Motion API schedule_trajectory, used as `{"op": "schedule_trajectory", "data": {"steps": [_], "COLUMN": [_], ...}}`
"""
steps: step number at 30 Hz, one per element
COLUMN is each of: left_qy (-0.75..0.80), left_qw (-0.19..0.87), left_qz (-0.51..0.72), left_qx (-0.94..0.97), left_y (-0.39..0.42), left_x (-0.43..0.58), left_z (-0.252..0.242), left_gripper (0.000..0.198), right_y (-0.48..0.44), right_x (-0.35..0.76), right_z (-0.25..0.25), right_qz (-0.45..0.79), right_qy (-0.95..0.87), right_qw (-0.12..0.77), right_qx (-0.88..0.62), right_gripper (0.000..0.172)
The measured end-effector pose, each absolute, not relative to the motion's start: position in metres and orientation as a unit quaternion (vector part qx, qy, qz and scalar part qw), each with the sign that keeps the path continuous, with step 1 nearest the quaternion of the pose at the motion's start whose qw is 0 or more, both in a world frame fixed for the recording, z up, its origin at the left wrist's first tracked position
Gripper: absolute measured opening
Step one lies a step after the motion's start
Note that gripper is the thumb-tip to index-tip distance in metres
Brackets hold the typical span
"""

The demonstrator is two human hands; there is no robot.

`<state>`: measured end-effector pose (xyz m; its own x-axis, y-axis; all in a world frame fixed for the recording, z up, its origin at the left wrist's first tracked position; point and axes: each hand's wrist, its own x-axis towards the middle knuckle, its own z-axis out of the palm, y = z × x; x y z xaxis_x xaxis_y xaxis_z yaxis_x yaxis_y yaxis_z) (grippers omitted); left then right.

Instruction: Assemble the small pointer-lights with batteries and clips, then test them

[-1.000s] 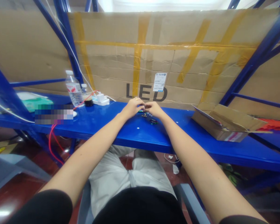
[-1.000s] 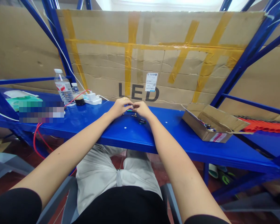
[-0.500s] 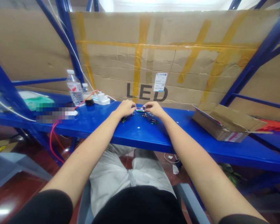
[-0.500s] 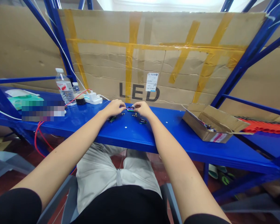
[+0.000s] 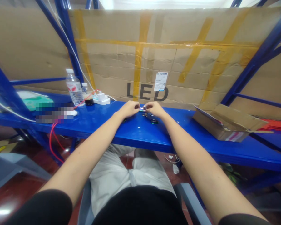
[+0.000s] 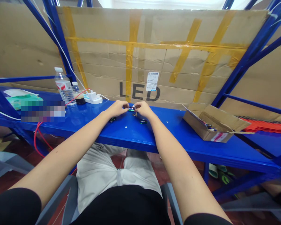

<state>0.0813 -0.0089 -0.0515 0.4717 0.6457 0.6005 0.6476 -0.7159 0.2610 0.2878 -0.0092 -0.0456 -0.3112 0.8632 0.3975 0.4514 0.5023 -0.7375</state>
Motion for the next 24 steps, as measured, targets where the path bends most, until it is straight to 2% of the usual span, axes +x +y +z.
{"op": "schedule_trajectory", "data": {"steps": [6,19,24], "left_qy": [-0.32,-0.28,-0.329], "left_qw": [0.007,0.031,-0.029], "left_qz": [-0.44,-0.434,-0.493], "left_qx": [-0.839,-0.856,-0.805], "left_y": [-0.021,-0.02,-0.02], "left_x": [0.095,0.102,0.1], "left_z": [-0.043,-0.043,-0.044], "left_gripper": [0.005,0.008,0.013], "right_y": [-0.003,-0.002,-0.006], "right_x": [0.288,0.287,0.284], "right_z": [-0.05,-0.049,-0.047], "right_qz": [0.266,0.268,0.291], "right_qy": [-0.777,-0.777,-0.759], "right_qw": [0.4,0.41,0.433], "right_qx": [-0.406,-0.396,-0.388], "right_gripper": [0.014,0.014,0.017]}}
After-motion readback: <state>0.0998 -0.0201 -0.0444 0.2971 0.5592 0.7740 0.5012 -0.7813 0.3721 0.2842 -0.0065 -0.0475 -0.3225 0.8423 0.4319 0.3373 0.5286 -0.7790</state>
